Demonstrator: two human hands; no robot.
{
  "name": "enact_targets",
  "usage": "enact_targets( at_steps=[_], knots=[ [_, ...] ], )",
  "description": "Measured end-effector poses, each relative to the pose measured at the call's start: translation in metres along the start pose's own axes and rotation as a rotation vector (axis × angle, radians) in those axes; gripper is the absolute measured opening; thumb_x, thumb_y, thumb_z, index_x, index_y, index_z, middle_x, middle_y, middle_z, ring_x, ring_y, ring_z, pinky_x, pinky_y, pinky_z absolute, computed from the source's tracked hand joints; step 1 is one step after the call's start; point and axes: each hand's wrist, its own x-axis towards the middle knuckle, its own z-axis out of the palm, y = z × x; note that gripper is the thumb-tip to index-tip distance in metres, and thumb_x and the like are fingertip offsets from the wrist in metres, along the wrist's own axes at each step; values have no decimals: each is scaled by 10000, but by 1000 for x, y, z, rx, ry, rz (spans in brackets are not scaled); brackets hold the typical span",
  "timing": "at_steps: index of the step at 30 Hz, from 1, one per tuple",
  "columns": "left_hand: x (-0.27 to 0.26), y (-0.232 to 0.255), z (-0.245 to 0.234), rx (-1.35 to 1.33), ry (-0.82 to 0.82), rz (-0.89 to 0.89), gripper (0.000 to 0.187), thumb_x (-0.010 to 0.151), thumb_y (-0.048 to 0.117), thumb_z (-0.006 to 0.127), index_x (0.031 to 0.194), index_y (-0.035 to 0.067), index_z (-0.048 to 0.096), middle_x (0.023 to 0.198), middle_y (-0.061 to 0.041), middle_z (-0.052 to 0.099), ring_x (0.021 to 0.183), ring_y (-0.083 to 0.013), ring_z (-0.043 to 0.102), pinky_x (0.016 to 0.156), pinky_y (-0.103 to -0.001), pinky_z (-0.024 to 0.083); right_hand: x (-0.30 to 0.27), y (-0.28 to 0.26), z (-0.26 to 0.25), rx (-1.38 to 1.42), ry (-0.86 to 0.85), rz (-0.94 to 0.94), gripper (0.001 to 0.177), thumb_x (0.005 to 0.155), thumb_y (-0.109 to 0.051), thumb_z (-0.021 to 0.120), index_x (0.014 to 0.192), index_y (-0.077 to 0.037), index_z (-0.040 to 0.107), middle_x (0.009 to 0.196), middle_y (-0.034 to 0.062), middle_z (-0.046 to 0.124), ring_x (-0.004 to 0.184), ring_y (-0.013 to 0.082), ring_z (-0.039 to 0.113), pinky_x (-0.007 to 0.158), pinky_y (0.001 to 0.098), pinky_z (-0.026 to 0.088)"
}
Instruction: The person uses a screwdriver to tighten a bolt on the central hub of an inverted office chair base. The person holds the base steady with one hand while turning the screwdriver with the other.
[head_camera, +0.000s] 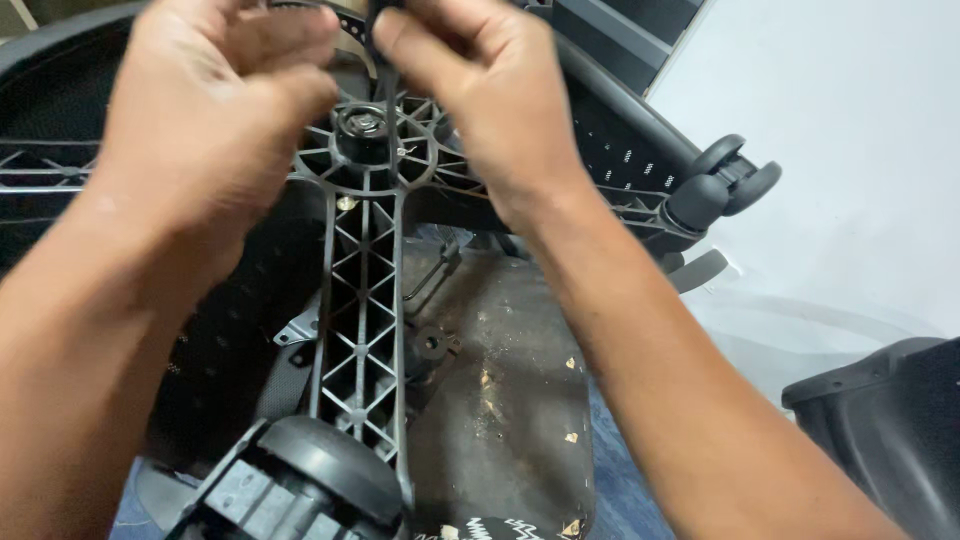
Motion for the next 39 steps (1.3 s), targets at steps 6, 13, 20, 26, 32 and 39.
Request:
enact_targets(
  at_steps=[6,13,20,26,32,39],
  knots=[
    [5,-4,22,275,-32,-102,199,887,35,728,1085,39,711,1006,-49,780,916,-107,761,800,-236,598,-8,-13,-7,260,134,55,142,1062,-114,683,1130,4,724,1062,63,728,1025,171,693,990,371,589],
    [-5,-12,24,486,-44,-108,151,891,59,740,1033,91,781,924,-46,784,813,-95,744,696,-265,570,-25,-18,-10,63,186,146,228,1042,-197,678,1209,-42,667,1179,60,706,1095,154,693,994,381,629],
    [-7,-26,28,513,-73,-31,170,872,56,764,1041,71,781,942,-64,793,856,-120,772,748,-270,591,-24,-25,-14,90,239,89,346,991,-213,683,1251,-59,514,1157,42,710,1097,144,727,895,383,693],
    [-13,-33,21,638,-51,234,341,820,86,874,1107,-21,724,999,-165,749,921,-210,745,775,-314,584,-37,-21,7,-79,135,148,397,1021,-202,707,1350,-65,531,1073,39,714,980,101,713,820,295,656],
    [-20,-30,25,620,-3,-7,315,840,117,838,1127,39,735,938,-126,764,850,-172,750,735,-314,566,-32,-25,0,-86,193,178,427,926,-158,766,1267,-59,529,984,24,733,875,97,731,745,284,644],
    [-15,-30,22,548,-37,107,292,863,116,848,1124,31,749,948,-98,768,844,-129,751,727,-287,585,-24,-31,-9,-84,209,40,204,1076,-207,671,1160,-25,708,1068,37,745,1002,102,699,868,313,660]
  ],
)
